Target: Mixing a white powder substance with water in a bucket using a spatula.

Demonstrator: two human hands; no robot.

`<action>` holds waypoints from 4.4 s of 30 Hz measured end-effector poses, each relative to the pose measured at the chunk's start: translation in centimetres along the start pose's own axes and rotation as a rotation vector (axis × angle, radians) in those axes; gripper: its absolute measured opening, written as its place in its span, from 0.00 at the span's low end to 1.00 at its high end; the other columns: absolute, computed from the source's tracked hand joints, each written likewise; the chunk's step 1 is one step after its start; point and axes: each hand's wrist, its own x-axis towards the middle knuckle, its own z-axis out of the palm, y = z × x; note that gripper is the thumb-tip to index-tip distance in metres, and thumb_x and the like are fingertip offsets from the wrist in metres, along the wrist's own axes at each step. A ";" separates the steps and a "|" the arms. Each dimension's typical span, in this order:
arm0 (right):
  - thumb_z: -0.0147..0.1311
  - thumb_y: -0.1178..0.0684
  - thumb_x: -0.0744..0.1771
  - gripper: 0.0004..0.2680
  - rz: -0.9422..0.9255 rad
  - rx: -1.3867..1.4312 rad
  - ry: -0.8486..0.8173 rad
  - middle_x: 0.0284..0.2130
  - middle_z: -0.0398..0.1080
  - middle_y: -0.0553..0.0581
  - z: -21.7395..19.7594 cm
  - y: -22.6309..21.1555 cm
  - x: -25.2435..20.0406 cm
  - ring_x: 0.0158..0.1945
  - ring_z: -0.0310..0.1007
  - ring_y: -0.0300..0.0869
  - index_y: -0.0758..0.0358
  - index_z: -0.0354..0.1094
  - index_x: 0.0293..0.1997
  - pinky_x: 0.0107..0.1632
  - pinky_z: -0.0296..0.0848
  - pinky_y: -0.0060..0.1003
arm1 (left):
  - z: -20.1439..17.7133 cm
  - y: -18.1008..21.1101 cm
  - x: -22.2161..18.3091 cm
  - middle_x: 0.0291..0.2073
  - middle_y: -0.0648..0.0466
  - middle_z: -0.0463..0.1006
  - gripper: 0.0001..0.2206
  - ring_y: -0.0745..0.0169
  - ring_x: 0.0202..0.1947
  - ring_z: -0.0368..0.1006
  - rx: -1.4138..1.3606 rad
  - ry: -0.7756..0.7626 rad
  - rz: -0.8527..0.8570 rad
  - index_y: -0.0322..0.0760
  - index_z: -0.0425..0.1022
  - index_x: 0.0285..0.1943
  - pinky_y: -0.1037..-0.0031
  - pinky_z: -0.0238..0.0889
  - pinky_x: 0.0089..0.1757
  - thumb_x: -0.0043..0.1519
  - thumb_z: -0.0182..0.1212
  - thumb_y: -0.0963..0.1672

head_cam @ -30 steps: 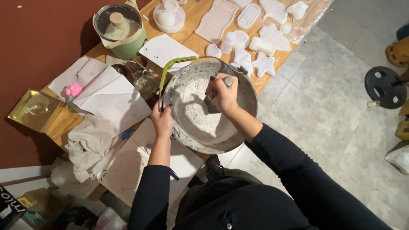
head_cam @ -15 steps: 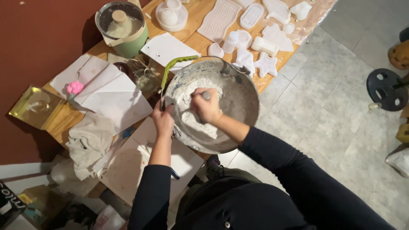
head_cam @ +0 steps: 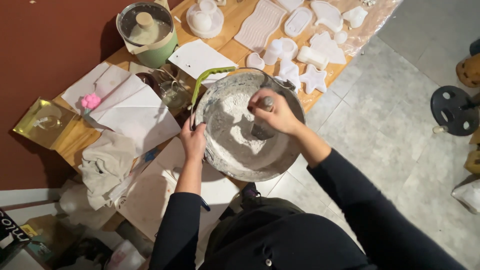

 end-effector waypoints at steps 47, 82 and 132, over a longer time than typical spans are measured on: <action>0.56 0.54 0.71 0.10 -0.118 0.182 0.897 0.23 0.68 0.51 4.1 6.9 3.3 0.24 0.65 0.34 0.63 0.66 0.30 0.27 0.64 0.31 | -0.1 -2.2 0.8 0.49 0.52 0.81 0.18 0.62 0.49 0.75 -0.063 -0.010 0.037 0.28 0.75 0.60 0.74 0.65 0.52 0.59 0.57 0.37; 0.54 0.61 0.66 0.06 0.016 0.757 -0.226 0.18 0.65 0.58 -2.9 3.0 6.4 0.23 0.64 0.40 0.67 0.65 0.27 0.32 0.66 0.35 | -0.4 -2.7 0.4 0.45 0.53 0.81 0.16 0.68 0.42 0.74 -0.046 0.027 -0.011 0.30 0.76 0.59 0.76 0.67 0.46 0.64 0.65 0.44; 0.55 0.60 0.63 0.05 0.376 0.133 -0.288 0.27 0.73 0.59 -7.5 7.6 0.2 0.29 0.72 0.42 0.72 0.71 0.37 0.33 0.72 0.36 | 0.5 -0.6 -0.1 0.47 0.53 0.82 0.19 0.66 0.45 0.75 -0.130 -0.004 0.029 0.31 0.76 0.60 0.77 0.67 0.48 0.58 0.55 0.38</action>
